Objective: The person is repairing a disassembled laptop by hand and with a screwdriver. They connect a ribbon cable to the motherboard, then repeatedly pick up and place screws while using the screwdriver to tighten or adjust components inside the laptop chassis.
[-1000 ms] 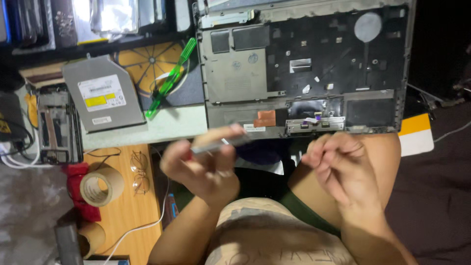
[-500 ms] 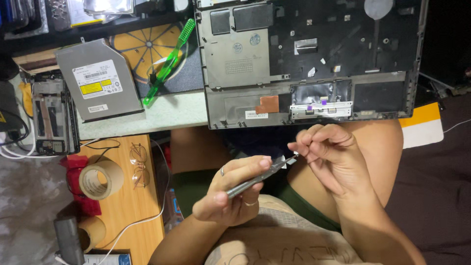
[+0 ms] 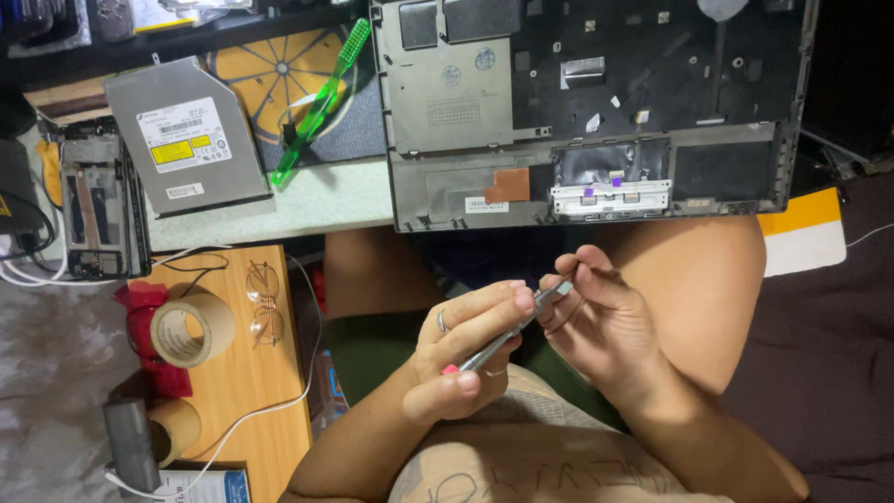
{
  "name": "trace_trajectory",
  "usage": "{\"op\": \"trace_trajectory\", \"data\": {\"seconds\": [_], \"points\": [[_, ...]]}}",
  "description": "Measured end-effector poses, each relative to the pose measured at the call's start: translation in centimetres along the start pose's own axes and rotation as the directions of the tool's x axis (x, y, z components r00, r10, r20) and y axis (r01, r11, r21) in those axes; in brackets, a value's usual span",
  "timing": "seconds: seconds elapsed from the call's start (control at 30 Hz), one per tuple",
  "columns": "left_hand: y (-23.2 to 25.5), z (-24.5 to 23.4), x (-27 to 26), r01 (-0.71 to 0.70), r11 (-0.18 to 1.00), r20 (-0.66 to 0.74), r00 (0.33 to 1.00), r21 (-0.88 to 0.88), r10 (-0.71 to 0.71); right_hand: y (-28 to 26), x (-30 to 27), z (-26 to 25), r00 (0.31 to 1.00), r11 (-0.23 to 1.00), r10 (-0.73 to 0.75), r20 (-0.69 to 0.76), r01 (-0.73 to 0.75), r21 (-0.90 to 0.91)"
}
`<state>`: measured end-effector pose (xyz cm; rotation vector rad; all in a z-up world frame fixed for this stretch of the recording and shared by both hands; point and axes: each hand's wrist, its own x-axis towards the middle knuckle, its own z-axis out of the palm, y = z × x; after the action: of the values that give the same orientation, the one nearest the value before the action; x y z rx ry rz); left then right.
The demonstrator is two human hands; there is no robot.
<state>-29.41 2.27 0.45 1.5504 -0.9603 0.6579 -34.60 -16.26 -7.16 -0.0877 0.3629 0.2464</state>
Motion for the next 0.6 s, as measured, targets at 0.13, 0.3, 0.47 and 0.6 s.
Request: {"op": "trace_trajectory", "data": {"seconds": [0.13,0.3,0.47,0.6], "points": [[0.0,-0.2,0.3,-0.078,0.997,0.013,0.997,0.005,0.078,0.7,-0.2,0.1,0.998,0.999,-0.033,-0.056,0.033,0.007],[-0.1,0.0,0.4,-0.095,0.995,0.031,0.995,-0.022,0.096,0.7,-0.1,0.8,0.997,0.999,-0.044,-0.062,0.045,0.005],[-0.5,0.2,0.3,-0.115,0.993,0.066,0.991,0.008,0.114,1.0,0.4,1.8,0.98,0.999,-0.036,-0.195,0.043,0.03],[-1.1,0.3,0.5,-0.158,0.987,0.084,0.984,0.038,0.154,1.4,1.1,2.9,0.936,0.995,-0.097,-0.337,0.093,-0.029]]}}
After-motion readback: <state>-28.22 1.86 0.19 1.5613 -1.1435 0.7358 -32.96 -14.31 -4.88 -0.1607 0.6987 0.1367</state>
